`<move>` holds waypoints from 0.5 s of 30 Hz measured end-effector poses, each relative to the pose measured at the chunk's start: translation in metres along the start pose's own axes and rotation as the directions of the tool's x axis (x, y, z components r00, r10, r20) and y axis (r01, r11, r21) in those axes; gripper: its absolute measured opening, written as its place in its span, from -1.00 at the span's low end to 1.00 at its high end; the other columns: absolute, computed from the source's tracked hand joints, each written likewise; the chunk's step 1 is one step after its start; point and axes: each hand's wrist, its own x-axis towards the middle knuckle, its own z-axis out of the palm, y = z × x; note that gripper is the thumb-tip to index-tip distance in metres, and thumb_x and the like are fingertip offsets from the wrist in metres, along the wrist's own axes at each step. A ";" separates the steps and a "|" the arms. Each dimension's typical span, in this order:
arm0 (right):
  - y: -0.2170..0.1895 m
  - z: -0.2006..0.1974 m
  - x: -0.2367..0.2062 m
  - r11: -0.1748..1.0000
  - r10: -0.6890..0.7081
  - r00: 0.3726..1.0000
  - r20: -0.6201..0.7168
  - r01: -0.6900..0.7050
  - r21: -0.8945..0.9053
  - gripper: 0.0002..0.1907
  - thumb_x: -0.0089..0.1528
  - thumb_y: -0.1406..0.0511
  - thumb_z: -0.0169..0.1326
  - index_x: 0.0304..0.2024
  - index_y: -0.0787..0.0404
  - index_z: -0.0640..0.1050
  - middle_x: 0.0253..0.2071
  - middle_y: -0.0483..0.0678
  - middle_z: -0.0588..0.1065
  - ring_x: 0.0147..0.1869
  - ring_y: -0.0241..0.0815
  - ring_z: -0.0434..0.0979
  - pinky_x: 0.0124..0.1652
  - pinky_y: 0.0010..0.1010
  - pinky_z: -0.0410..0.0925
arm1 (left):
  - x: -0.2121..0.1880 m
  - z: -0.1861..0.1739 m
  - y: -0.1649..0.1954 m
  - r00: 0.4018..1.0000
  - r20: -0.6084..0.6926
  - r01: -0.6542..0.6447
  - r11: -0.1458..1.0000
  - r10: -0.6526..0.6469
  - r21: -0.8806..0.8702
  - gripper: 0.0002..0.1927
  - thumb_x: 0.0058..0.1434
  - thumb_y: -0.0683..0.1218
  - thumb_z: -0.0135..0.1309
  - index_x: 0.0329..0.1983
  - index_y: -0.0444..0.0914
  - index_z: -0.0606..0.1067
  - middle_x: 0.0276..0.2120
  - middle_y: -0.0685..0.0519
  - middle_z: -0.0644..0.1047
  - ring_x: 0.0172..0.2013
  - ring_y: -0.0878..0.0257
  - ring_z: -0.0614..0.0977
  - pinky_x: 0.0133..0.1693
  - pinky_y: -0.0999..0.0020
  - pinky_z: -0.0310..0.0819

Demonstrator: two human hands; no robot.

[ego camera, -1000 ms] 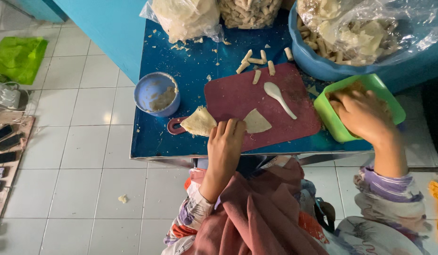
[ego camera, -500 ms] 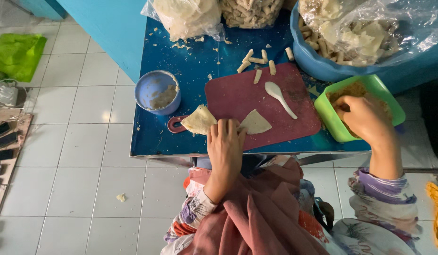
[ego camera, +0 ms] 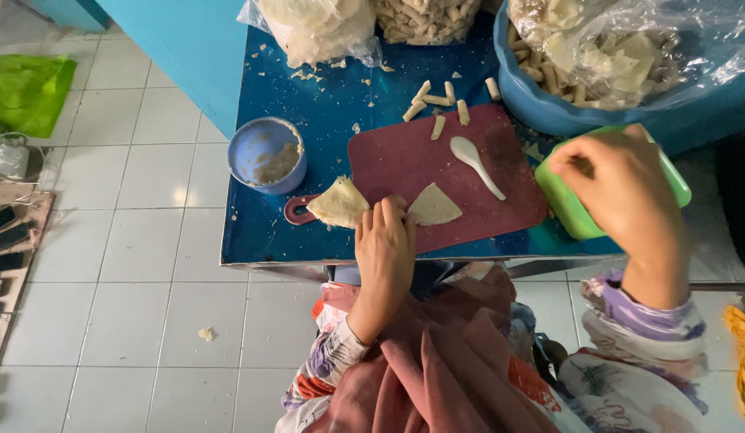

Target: The person tears pieces from a sheet of dough wrapper, spoons brown filling from a green container onto a piece, and folds the wrapper closed over the filling, setting finished pieces aside on the table. They repeat this cycle, occasionally reaching into a large bowl of dough pieces.

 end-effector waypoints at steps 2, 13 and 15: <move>-0.025 0.018 0.009 0.992 -0.081 0.997 0.020 0.078 0.096 -0.95 0.23 0.34 0.25 -0.29 0.19 0.64 -0.40 -0.04 0.60 -0.42 -0.06 0.43 -0.12 -0.17 0.25 | 0.000 -0.001 -0.001 1.000 0.002 -0.012 1.000 0.012 -0.026 -0.83 0.32 -0.15 0.10 -0.08 -0.25 0.41 -0.22 0.00 0.54 -0.18 0.02 0.56 -0.08 0.12 0.39; -0.082 0.120 -0.001 0.967 -0.183 0.983 0.002 0.180 0.182 -0.91 0.28 0.33 0.16 -0.15 0.14 0.60 -0.17 -0.17 0.54 -0.03 -0.04 0.37 -0.03 -0.15 0.16 | 0.001 0.000 -0.004 1.000 0.001 -0.018 0.990 0.018 -0.139 -0.80 0.32 -0.17 0.10 -0.04 -0.27 0.40 -0.25 0.03 0.56 -0.19 0.05 0.58 -0.12 0.14 0.38; -0.078 0.120 -0.006 0.963 -0.203 0.978 -0.038 0.207 0.171 -0.86 0.28 0.33 0.16 -0.10 0.11 0.61 -0.11 -0.15 0.52 0.01 -0.02 0.36 -0.02 -0.17 0.15 | 0.001 0.000 -0.004 1.000 0.011 -0.008 0.991 0.009 -0.134 -0.81 0.32 -0.17 0.10 -0.04 -0.27 0.40 -0.27 0.04 0.56 -0.20 0.05 0.58 -0.14 0.13 0.38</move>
